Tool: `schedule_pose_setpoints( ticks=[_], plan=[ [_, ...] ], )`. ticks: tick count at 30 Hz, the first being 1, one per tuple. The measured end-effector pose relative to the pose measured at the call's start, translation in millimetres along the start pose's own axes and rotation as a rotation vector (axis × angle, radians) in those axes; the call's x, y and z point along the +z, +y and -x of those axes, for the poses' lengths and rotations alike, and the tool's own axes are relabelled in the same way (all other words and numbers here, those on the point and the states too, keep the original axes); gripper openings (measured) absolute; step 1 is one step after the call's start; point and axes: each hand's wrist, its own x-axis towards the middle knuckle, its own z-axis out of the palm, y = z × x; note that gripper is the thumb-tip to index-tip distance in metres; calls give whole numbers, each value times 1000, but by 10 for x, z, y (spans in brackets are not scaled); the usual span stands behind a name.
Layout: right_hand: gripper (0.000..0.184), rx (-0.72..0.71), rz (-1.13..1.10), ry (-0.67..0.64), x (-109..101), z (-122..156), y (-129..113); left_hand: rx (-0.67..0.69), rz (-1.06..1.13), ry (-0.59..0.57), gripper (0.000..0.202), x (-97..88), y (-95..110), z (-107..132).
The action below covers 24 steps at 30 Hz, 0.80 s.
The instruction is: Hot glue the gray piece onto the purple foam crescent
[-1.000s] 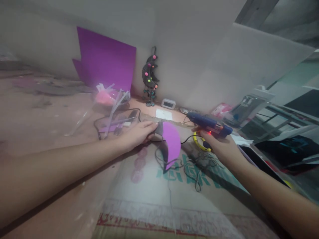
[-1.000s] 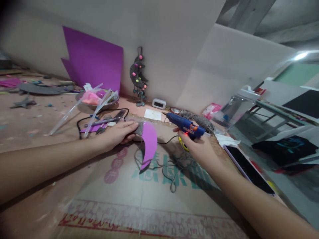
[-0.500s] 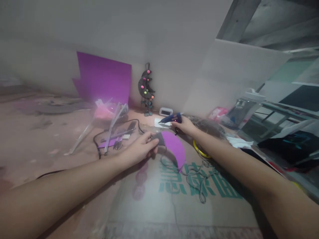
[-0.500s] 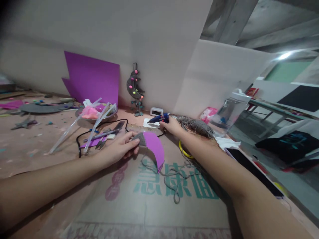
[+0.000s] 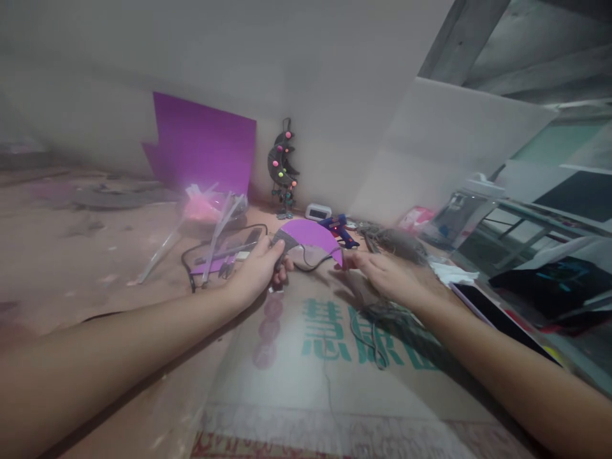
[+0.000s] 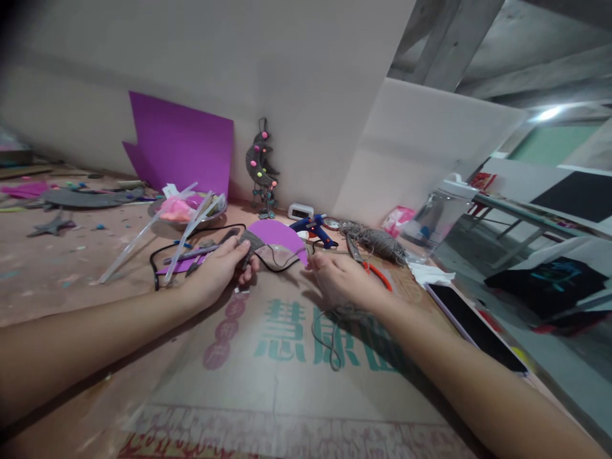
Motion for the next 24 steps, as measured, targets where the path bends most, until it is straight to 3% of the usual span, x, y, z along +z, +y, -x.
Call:
schedule_pose_setpoints(
  ticks=[3,6,9,12,16,20,24],
  plan=[
    [39,28,-130,-141,108,99,-115,-7,-19,27,19,12,10,9],
    [32,87,-41,-139,68,138,-264,-7,-24,35,18,5,3,-5],
    [32,-6,118,-99,-36,251,-479,30,-58,27,19,-6,-8,-16],
    [29,-111,253,-149,-94,438,-704,66,-121,9,18,-2,3,0],
    [29,-204,269,-197,-161,621,-862,79,-177,-84,19,1,31,41],
    [29,-204,219,-37,-348,612,-810,108,-420,-135,30,-29,50,48],
    [32,-96,268,175,-531,435,-558,186,-635,-158,30,-56,82,41]
  ],
)
